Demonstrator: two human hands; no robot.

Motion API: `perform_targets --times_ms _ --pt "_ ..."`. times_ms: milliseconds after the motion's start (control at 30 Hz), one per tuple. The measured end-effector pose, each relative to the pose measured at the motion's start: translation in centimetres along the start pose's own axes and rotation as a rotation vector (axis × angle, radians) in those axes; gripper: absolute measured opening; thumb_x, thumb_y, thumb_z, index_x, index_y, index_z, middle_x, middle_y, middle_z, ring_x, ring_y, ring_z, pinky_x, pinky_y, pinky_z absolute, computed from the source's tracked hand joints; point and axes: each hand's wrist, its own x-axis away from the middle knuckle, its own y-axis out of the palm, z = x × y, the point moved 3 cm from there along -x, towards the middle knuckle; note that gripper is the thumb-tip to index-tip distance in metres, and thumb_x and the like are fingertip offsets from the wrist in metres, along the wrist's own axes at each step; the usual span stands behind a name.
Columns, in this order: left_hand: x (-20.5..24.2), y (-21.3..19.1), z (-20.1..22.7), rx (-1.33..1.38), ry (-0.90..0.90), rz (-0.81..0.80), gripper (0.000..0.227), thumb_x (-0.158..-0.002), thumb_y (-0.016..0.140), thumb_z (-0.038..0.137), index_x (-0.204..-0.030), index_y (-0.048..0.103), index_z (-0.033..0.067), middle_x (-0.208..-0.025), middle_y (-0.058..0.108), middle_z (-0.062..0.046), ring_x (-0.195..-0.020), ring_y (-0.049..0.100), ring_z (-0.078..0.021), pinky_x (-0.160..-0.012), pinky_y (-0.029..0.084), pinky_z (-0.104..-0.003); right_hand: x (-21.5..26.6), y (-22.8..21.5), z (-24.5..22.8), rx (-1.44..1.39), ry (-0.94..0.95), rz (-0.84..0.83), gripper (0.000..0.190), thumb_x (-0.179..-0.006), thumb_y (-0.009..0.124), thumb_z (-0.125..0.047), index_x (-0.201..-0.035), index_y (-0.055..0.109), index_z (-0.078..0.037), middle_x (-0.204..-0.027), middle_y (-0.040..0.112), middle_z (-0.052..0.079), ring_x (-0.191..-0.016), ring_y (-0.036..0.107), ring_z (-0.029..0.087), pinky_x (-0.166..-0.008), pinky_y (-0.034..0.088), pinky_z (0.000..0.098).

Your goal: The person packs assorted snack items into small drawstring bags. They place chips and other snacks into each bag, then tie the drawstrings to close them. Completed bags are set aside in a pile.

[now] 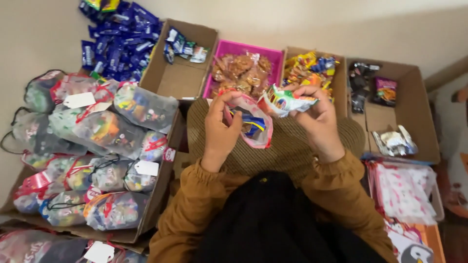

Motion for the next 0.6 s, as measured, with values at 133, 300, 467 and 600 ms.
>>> perform_targets --times_ms 133,300,467,600 --pt "1.2 3.0 -1.4 0.048 -0.023 -0.108 0.055 -0.077 0.06 -0.006 -0.129 0.066 0.0114 -0.124 0.062 -0.016 -0.122 0.06 -0.0353 -0.109 0.043 -0.046 2.6 -1.3 -1.6 0.075 -0.069 -0.011 0.034 -0.082 0.07 0.009 -0.112 0.056 -0.001 -0.126 0.064 0.023 -0.115 0.06 0.026 -0.092 0.045 0.0326" --pt "1.2 6.5 1.2 0.055 0.013 -0.264 0.067 -0.073 0.054 -0.007 -0.136 0.062 0.0132 -0.13 0.059 -0.02 -0.129 0.055 -0.0424 -0.112 0.041 -0.05 3.7 -3.0 -2.1 0.433 -0.221 -0.083 0.034 -0.081 0.073 0.01 -0.114 0.066 0.001 -0.119 0.069 0.019 -0.117 0.065 0.035 -0.099 0.048 0.0431" --pt "1.4 7.9 3.2 0.081 0.063 -0.409 0.071 -0.074 0.048 -0.009 -0.141 0.059 0.0128 -0.132 0.058 -0.021 -0.133 0.052 -0.0454 -0.115 0.039 -0.052 4.8 -2.7 -1.7 1.106 -0.382 -0.095 0.04 -0.077 0.072 0.001 -0.116 0.073 -0.008 -0.113 0.067 0.015 -0.103 0.064 0.035 -0.09 0.053 0.0443" --pt "1.8 8.5 3.2 0.07 0.102 -0.432 0.069 -0.076 0.052 -0.009 -0.141 0.058 0.0124 -0.135 0.057 -0.021 -0.134 0.052 -0.0443 -0.115 0.039 -0.053 5.3 -2.1 0.0 1.426 -0.41 0.042 0.035 -0.079 0.069 -0.007 -0.114 0.069 -0.011 -0.103 0.054 0.01 -0.085 0.06 0.029 -0.071 0.052 0.0377"
